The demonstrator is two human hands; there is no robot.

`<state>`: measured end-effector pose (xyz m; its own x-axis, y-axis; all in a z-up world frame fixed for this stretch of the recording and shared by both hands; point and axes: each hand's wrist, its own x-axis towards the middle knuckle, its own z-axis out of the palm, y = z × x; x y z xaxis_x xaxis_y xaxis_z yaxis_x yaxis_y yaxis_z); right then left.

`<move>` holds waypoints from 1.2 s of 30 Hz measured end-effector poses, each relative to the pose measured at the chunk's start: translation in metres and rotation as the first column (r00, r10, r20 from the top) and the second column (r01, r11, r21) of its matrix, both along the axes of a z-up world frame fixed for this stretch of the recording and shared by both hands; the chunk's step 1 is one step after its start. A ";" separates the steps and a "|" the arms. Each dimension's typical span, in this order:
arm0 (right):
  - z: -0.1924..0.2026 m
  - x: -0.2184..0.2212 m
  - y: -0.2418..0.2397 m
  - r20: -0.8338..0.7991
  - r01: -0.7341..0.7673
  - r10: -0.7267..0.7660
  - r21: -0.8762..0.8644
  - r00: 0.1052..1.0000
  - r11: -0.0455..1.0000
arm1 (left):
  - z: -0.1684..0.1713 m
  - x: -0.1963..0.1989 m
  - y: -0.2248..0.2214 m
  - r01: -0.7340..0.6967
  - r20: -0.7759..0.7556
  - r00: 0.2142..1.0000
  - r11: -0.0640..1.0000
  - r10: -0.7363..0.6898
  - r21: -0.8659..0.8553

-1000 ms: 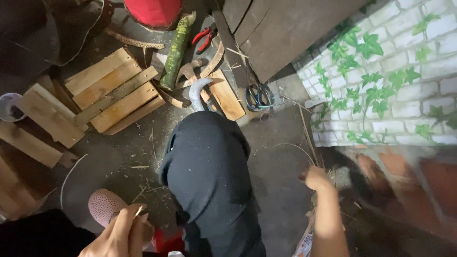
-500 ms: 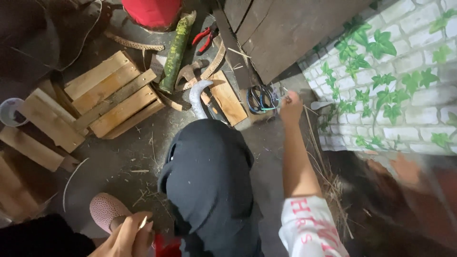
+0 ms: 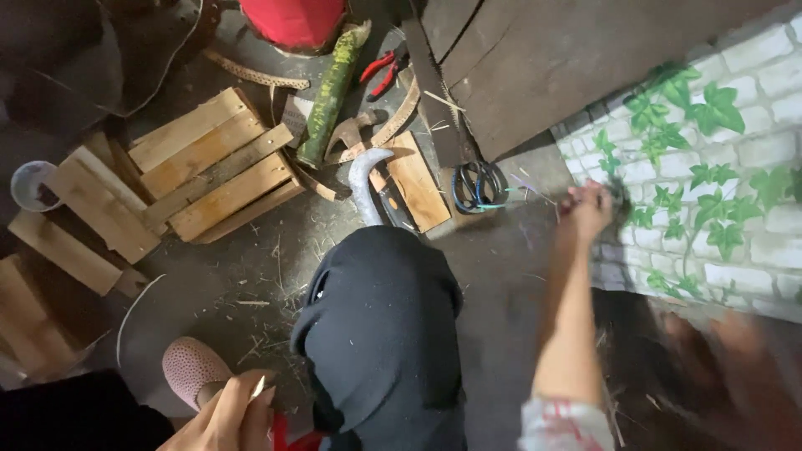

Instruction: Shaving a bamboo strip with a sickle to thin it down, then bending it into a circular shape.

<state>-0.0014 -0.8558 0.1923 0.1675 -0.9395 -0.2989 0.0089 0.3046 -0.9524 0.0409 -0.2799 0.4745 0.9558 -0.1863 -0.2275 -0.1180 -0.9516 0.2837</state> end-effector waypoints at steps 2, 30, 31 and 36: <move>0.060 -0.033 0.023 0.190 -0.181 0.167 0.056 0.967 0.982 | 0.013 0.003 -0.013 0.027 0.033 0.999 1.000 -0.027 -0.011; 0.442 0.012 0.222 -0.134 -0.910 0.930 -0.294 0.343 0.294 | 0.198 0.031 -0.003 0.527 0.335 0.819 0.842 -0.467 -0.113; 0.446 0.017 0.230 -0.136 -0.911 0.932 -0.300 0.336 0.285 | 0.207 0.037 -0.008 0.520 0.341 0.821 0.846 -0.458 -0.114; 0.467 0.038 0.281 -0.510 -0.928 0.837 -0.373 0.199 -0.007 | 0.230 0.076 -0.046 0.432 0.102 0.892 0.763 -0.441 -0.481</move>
<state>0.0371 -0.5748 0.6595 0.9993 -0.0173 0.0337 0.0200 -0.5161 -0.8563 0.1170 -0.3263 0.7040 0.7412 -0.6712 -0.0108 -0.4787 -0.5397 0.6925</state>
